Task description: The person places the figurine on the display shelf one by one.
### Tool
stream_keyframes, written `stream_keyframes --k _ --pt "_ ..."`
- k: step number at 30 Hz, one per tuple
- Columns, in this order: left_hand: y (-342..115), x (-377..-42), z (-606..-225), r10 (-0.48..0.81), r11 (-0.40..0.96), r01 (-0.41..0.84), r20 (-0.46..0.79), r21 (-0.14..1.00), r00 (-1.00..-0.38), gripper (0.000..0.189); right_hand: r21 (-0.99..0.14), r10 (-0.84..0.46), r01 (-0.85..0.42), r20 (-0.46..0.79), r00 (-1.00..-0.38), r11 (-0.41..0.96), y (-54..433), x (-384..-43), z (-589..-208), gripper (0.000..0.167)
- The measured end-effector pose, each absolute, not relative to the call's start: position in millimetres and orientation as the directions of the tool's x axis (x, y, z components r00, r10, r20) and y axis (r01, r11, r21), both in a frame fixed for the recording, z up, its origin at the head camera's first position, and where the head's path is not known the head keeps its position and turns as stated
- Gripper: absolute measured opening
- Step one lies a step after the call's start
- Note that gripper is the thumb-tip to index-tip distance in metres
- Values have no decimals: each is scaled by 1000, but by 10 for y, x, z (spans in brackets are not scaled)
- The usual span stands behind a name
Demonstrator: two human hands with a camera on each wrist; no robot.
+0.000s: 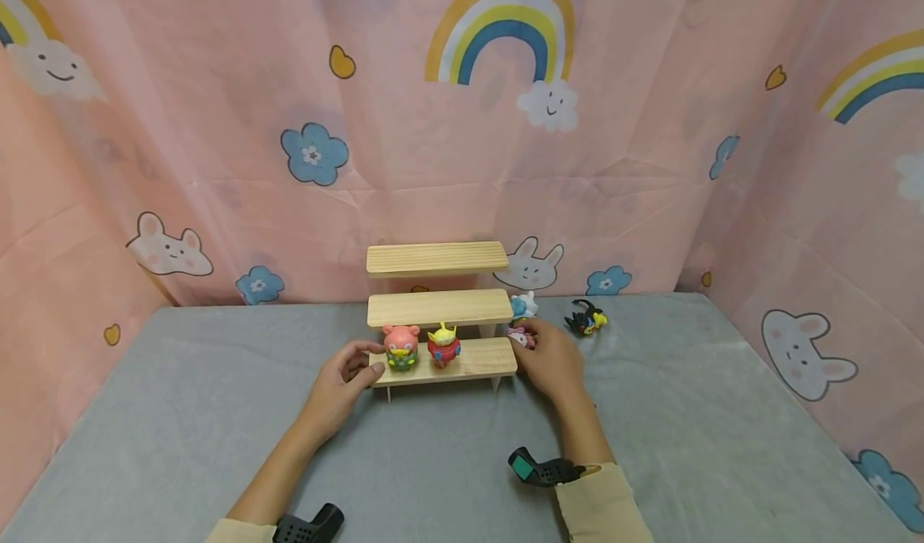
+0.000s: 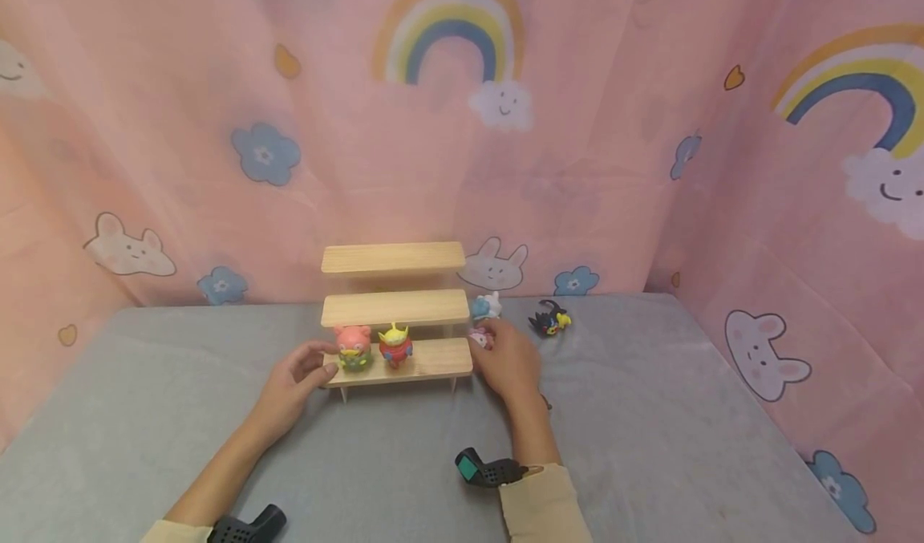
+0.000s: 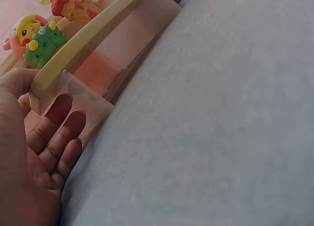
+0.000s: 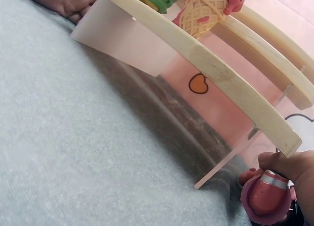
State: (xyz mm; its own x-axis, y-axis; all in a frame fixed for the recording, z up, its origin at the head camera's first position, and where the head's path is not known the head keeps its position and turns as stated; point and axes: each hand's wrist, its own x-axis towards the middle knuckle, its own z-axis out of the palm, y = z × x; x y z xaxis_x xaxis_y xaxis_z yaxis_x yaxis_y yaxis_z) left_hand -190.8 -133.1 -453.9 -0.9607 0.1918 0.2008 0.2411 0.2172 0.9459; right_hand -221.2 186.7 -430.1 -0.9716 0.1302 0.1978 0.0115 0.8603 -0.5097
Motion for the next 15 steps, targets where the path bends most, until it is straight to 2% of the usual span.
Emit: stream_keyframes --k 15 --pt "-1325 -1898 -4509 199 201 240 200 950 -959 25 -512 132 7 208 -969 859 1870 -2219 -4321 39"
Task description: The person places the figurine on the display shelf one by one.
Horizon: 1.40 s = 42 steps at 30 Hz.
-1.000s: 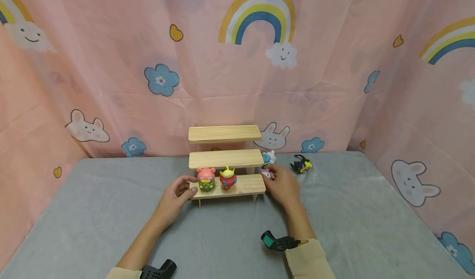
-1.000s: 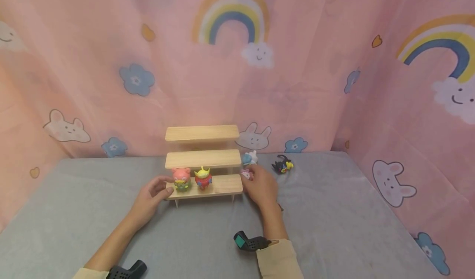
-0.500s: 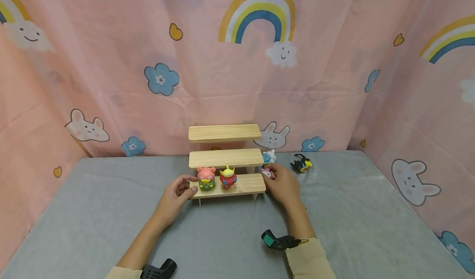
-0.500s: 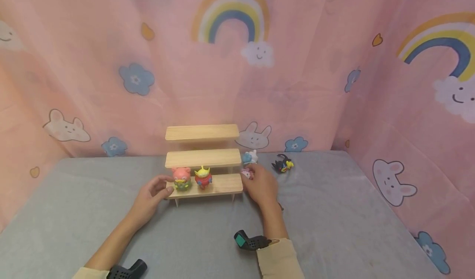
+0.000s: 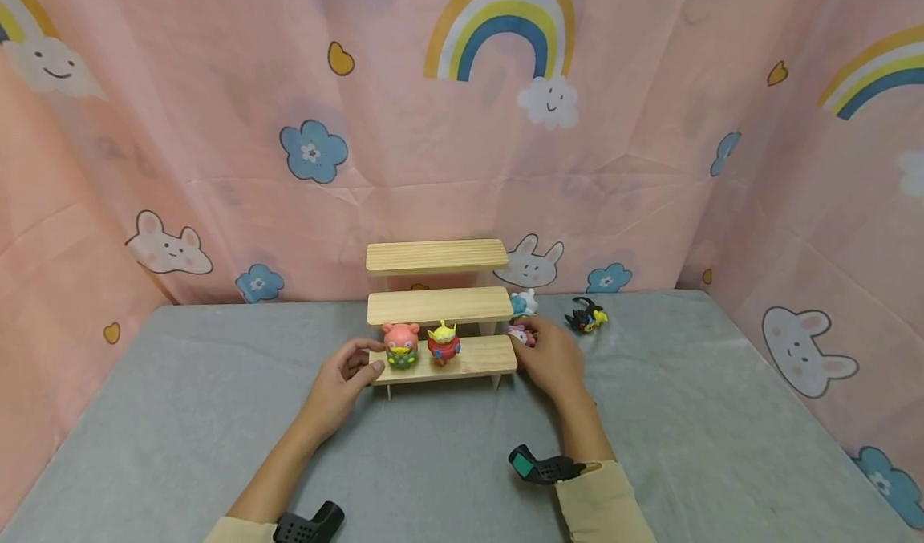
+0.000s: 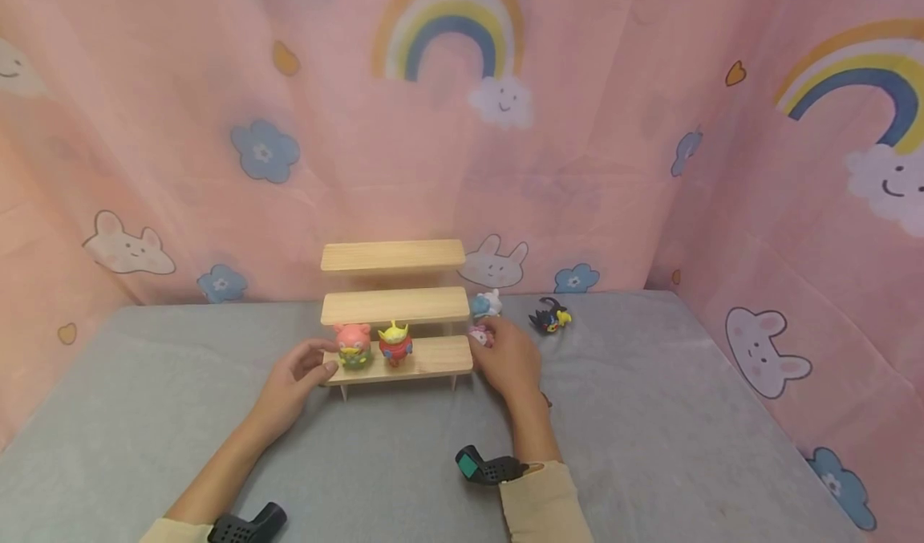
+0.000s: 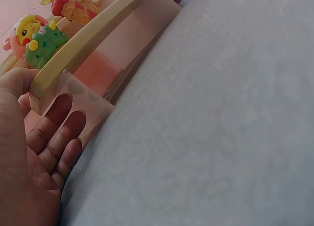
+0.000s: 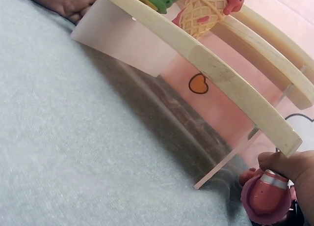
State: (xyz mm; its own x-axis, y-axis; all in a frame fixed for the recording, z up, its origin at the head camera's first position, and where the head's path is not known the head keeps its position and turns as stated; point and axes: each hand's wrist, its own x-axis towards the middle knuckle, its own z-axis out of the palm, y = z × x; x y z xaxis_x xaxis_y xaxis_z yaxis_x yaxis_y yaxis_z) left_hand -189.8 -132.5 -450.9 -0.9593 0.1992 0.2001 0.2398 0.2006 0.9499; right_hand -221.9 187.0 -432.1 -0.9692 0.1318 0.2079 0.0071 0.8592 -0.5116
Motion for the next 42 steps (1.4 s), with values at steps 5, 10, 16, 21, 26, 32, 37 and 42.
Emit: stream_keyframes --k 5,10,16,21,26,32,37,42 --pt "-1323 -1885 -4509 207 195 243 202 950 -957 25 -510 133 13 201 -971 860 1870 -2218 -4333 40" --pt "-1328 -1892 -4524 205 201 239 197 950 -959 25 -498 136 22 193 -972 867 1860 -2218 -4327 41" --pt "-1333 -1897 -4524 201 212 239 197 948 -960 24 -493 142 34 184 -973 869 1835 -2215 -4303 41" --pt "-1331 -1891 -4512 204 203 229 188 952 -961 25 -489 146 40 180 -973 871 1828 -2215 -4291 41" --pt "-1326 -1883 -4499 199 204 218 178 954 -964 26 -490 141 29 193 -971 871 1836 -2223 -4295 40" --pt "-1327 -1888 -4488 192 207 209 170 956 -967 26 -487 139 21 206 -969 873 1840 -2230 -4291 41" --pt "-1329 -1884 -4480 198 209 211 170 955 -965 27 -488 145 32 195 -970 872 1839 -2233 -4294 41" --pt "-1328 -1884 -4490 201 212 209 166 955 -965 26 -491 145 32 193 -971 870 1845 -2235 -4306 41"
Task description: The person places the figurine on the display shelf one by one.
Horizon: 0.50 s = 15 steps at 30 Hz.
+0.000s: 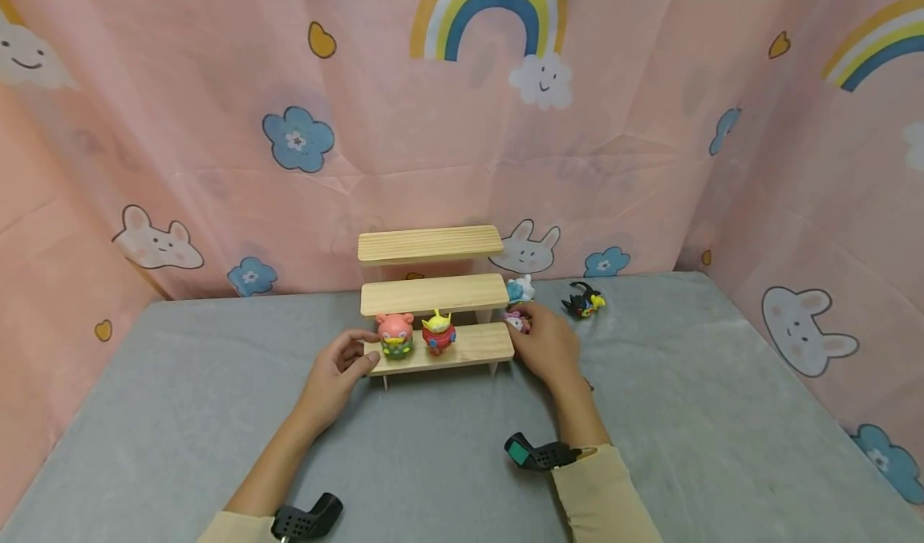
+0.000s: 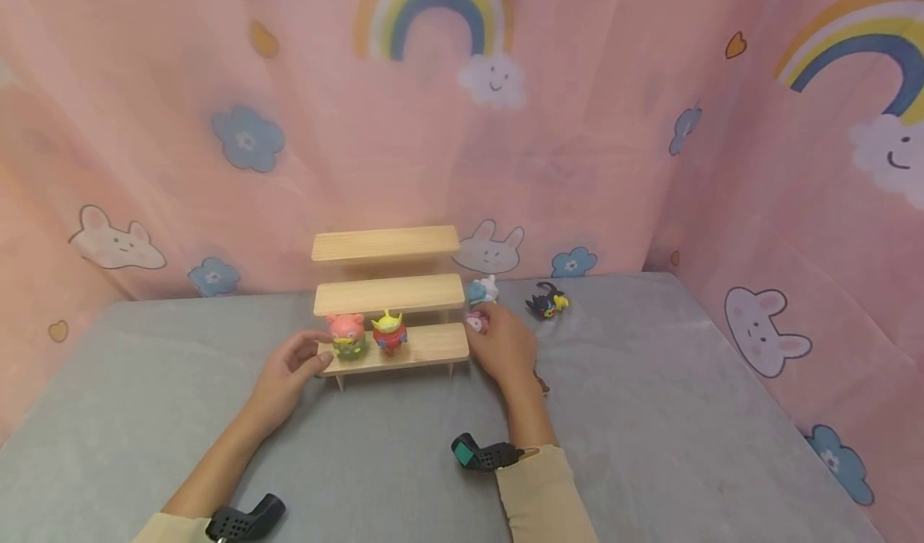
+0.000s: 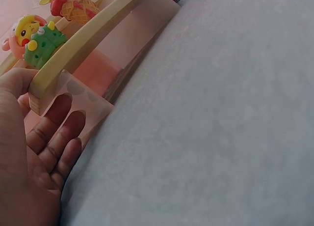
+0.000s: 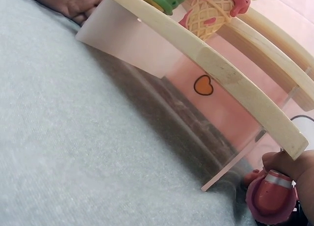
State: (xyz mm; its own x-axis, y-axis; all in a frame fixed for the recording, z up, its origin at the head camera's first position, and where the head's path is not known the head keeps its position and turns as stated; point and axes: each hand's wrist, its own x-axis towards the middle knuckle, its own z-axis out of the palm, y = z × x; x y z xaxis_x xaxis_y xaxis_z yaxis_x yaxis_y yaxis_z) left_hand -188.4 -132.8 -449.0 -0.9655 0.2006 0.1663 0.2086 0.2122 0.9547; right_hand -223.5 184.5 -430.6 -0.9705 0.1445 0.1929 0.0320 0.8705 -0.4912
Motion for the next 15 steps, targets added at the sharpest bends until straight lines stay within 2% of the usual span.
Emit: stream_keyframes --k 15 --pt "-1325 -1886 -4487 203 203 207 166 957 -965 27 -493 141 32 186 -972 870 1849 -2232 -4293 42"
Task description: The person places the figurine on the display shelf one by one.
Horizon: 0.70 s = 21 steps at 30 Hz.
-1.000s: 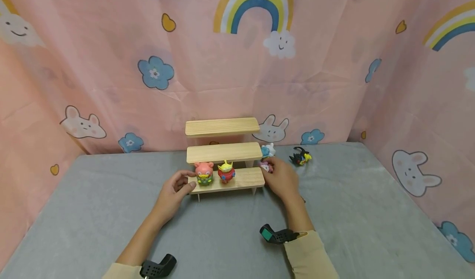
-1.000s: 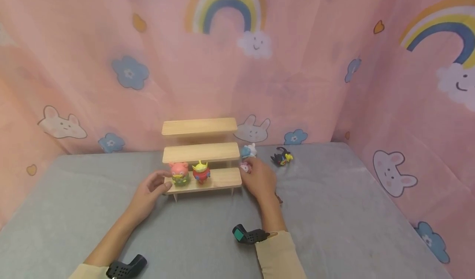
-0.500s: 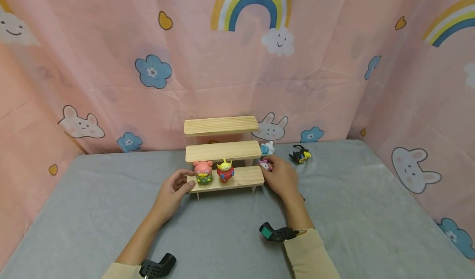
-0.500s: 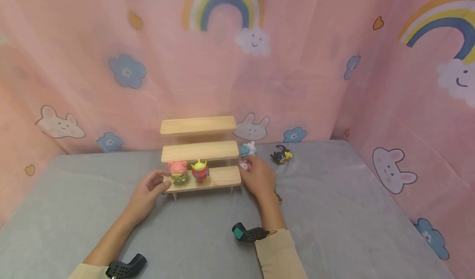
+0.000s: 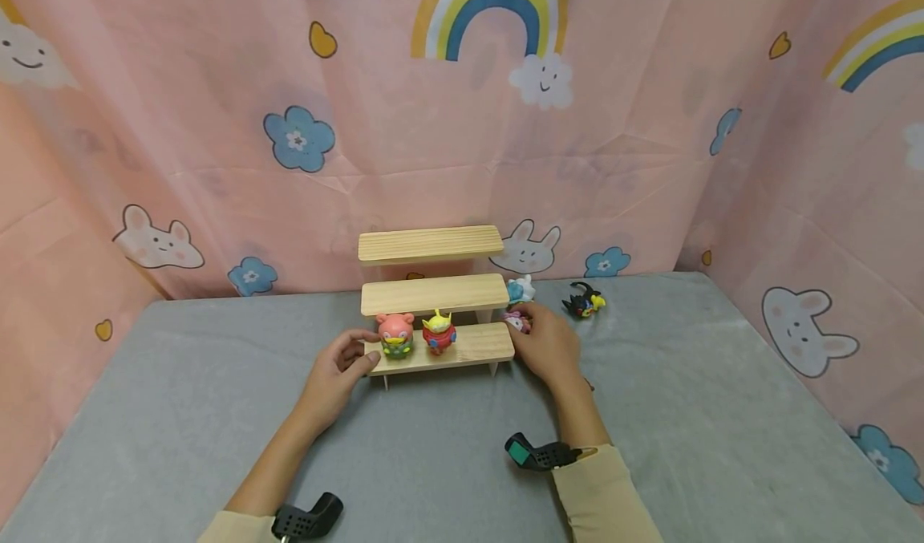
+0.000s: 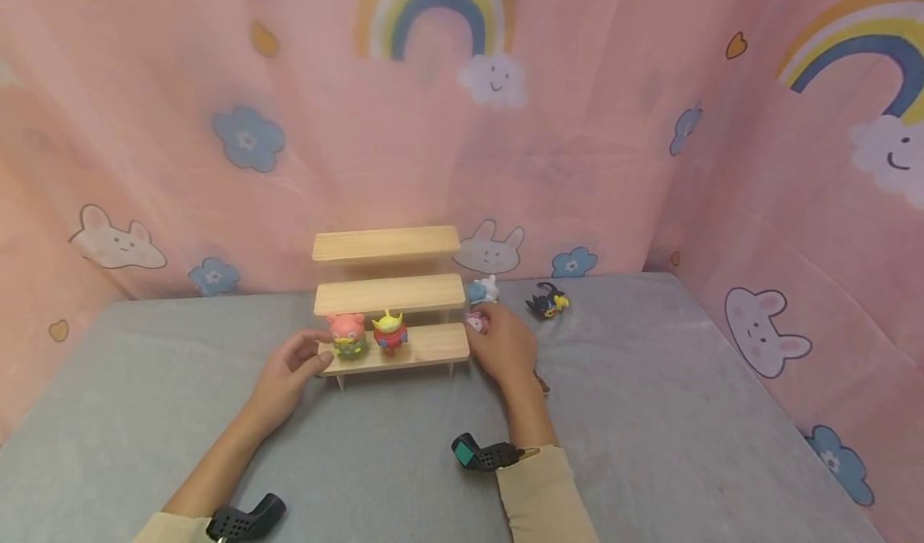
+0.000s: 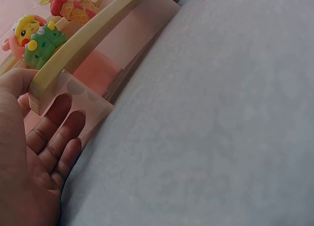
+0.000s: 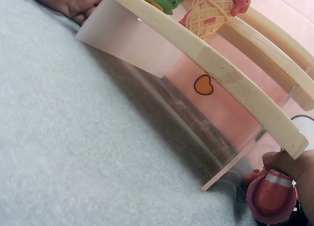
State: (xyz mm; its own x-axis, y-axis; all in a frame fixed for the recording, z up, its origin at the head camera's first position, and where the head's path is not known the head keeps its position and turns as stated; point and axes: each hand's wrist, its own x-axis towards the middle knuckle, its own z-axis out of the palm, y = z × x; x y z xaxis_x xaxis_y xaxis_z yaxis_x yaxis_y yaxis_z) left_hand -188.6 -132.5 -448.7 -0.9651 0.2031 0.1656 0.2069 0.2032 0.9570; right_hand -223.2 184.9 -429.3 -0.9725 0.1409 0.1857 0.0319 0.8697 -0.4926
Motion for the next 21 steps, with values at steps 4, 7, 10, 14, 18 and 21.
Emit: stream_keyframes --k 4,7,10,14,18,21 --pt "-1326 -1887 -4489 203 201 211 170 957 -964 26 -490 139 29 189 -972 871 1848 -2230 -4292 43" --pt "-1324 -1884 -4482 201 203 212 171 956 -964 27 -490 138 26 195 -971 871 1848 -2232 -4298 43" --pt "-1321 -1881 -4471 200 204 214 174 955 -964 27 -490 139 24 201 -970 871 1851 -2233 -4302 42" --pt "-1319 -1883 -4477 198 205 217 177 954 -964 26 -493 141 25 200 -970 870 1852 -2229 -4299 42" --pt "-1322 -1886 -4489 199 204 221 180 954 -963 26 -494 142 28 195 -971 869 1852 -2231 -4302 42" --pt "-1326 -1884 -4496 201 204 225 184 953 -962 25 -493 141 29 191 -971 869 1849 -2226 -4303 42"
